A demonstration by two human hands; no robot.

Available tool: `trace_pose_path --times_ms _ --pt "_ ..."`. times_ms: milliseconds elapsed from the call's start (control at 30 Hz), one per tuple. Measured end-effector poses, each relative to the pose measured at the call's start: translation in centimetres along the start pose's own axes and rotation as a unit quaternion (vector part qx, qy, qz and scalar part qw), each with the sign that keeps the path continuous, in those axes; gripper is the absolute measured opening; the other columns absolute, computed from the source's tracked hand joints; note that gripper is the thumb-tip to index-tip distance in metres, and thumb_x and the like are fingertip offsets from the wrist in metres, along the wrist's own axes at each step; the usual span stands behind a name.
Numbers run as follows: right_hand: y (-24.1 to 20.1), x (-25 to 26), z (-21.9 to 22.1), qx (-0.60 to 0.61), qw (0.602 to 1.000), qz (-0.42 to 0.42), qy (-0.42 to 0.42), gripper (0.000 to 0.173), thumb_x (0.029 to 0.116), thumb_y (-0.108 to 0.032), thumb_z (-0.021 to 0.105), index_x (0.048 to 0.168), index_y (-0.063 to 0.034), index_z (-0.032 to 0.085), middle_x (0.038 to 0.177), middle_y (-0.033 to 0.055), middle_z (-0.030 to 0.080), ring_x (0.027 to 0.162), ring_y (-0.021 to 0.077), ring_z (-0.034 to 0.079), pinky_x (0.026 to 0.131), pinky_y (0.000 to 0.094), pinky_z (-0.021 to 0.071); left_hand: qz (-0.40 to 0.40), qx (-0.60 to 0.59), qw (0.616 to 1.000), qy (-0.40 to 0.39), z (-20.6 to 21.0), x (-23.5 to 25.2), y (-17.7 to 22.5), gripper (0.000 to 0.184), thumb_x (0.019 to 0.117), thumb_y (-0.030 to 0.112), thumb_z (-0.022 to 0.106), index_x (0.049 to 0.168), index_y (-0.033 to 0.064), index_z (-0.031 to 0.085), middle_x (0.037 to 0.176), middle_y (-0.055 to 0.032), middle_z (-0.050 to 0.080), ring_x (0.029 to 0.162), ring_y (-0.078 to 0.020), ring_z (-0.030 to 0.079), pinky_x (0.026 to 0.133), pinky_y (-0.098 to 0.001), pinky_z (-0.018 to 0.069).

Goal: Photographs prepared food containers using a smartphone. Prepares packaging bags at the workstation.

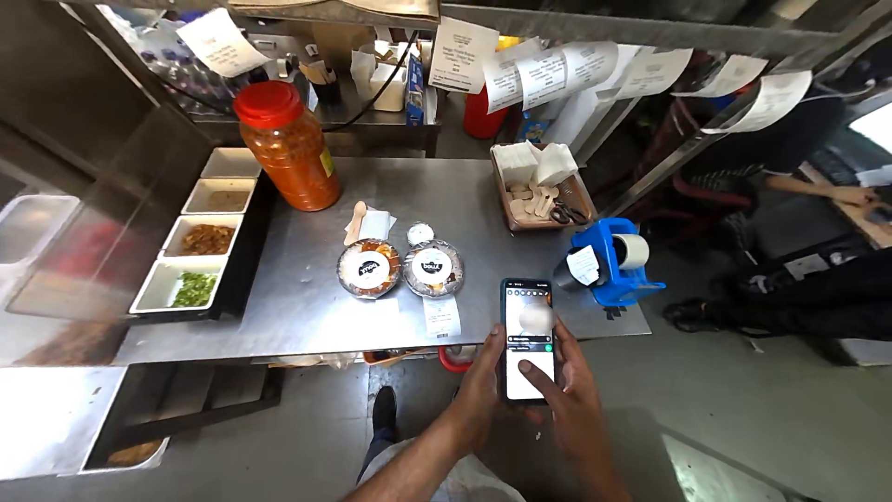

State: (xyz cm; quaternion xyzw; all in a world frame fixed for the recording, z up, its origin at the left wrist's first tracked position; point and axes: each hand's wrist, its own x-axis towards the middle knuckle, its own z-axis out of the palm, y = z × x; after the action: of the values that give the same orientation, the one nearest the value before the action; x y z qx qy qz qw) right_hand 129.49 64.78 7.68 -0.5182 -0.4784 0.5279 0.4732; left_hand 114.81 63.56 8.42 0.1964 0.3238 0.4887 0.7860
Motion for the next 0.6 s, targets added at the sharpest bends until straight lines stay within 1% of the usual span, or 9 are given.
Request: trace_pose_path --times_ms 67,133,200,300,367,467,533,600 --pt "0.3 0.0 -0.8 0.033 0.999 0.0 -0.018 0.074 0.0887 -0.008 0.063 0.158 -0.0045 0.036 0.14 0.018 0.06 0.121 0.027 0.065 0.098 0.0382 0.0586 -0.014 -0.004 1.0 -0.006 -0.2 0.0 0.2 0.062 0.1113 0.048 0.016 0.148 0.0064 0.043 0.126 -0.0174 0.067 0.1 -0.0303 0.073 0.067 -0.0438 0.0645" --pt "0.7 0.0 -1.7 0.05 0.998 0.0 -0.032 0.064 0.0924 -0.005 0.051 0.156 -0.0035 0.042 0.139 0.0179 0.061 0.118 0.0261 0.065 0.097 0.0384 0.0574 -0.022 -0.014 1.0 -0.01 -0.5 0.1 0.2 0.064 0.111 0.049 0.015 0.152 0.0059 0.039 0.131 -0.018 0.065 0.104 -0.032 0.072 0.065 -0.045 0.0647" --pt "1.0 0.0 -2.4 0.064 0.997 0.0 -0.037 0.06 0.0932 -0.004 0.045 0.153 -0.0021 0.045 0.139 0.0185 0.061 0.117 0.026 0.066 0.097 0.0394 0.0573 -0.03 -0.017 0.999 -0.011 -0.6 0.2 0.3 0.065 0.1107 0.051 0.014 0.153 0.0072 0.038 0.133 -0.0176 0.063 0.107 -0.0324 0.071 0.065 -0.0456 0.0645" --pt "0.9 0.0 -2.5 0.069 0.997 -0.004 -0.031 0.06 0.0927 -0.003 0.045 0.153 -0.0008 0.045 0.137 0.0181 0.063 0.115 0.0238 0.067 0.095 0.0377 0.0578 -0.037 -0.015 0.999 -0.004 -0.4 0.3 0.3 0.066 0.1108 0.051 0.014 0.154 0.007 0.038 0.132 -0.0184 0.064 0.107 -0.0332 0.071 0.064 -0.0464 0.0645" --pt "0.9 0.0 -2.4 0.071 0.997 -0.013 -0.032 0.061 0.0924 -0.001 0.046 0.154 -0.0001 0.043 0.14 0.0186 0.061 0.118 0.0241 0.066 0.097 0.0372 0.0571 -0.039 -0.012 0.999 0.0 -0.3 0.3 0.3 0.066 0.1108 0.051 0.015 0.154 0.0065 0.037 0.133 -0.0189 0.064 0.107 -0.0338 0.071 0.065 -0.0469 0.0645" --pt "1.0 0.0 -2.1 0.07 0.997 -0.019 -0.032 0.067 0.0898 0.001 0.051 0.155 0.0011 0.039 0.141 0.0194 0.06 0.12 0.0258 0.066 0.1 0.0375 0.057 -0.035 -0.013 0.999 -0.004 -0.3 0.5 0.2 0.065 0.111 0.05 0.015 0.154 0.0062 0.036 0.131 -0.0198 0.064 0.105 -0.0345 0.071 0.065 -0.0471 0.0645" --pt "0.9 0.0 -1.7 0.064 0.998 -0.014 -0.026 0.07 0.0889 0.0 0.055 0.156 -0.0001 0.038 0.138 0.0192 0.062 0.118 0.0261 0.067 0.097 0.0375 0.0584 -0.032 -0.011 0.999 -0.003 -0.2 0.5 0.2 0.064 0.1112 0.049 0.016 0.152 0.0054 0.038 0.129 -0.0195 0.065 0.104 -0.0338 0.072 0.066 -0.0466 0.0647" --pt "0.8 0.0 -1.2 0.059 0.998 -0.007 -0.011 0.073 0.0874 -0.002 0.061 0.156 -0.0009 0.038 0.135 0.0191 0.063 0.116 0.0267 0.068 0.094 0.038 0.0601 -0.036 -0.004 0.999 -0.003 -0.2 0.4 0.2 0.064 0.111 0.049 0.016 0.152 0.0055 0.038 0.131 -0.0185 0.065 0.106 -0.0323 0.071 0.069 -0.0463 0.0646"
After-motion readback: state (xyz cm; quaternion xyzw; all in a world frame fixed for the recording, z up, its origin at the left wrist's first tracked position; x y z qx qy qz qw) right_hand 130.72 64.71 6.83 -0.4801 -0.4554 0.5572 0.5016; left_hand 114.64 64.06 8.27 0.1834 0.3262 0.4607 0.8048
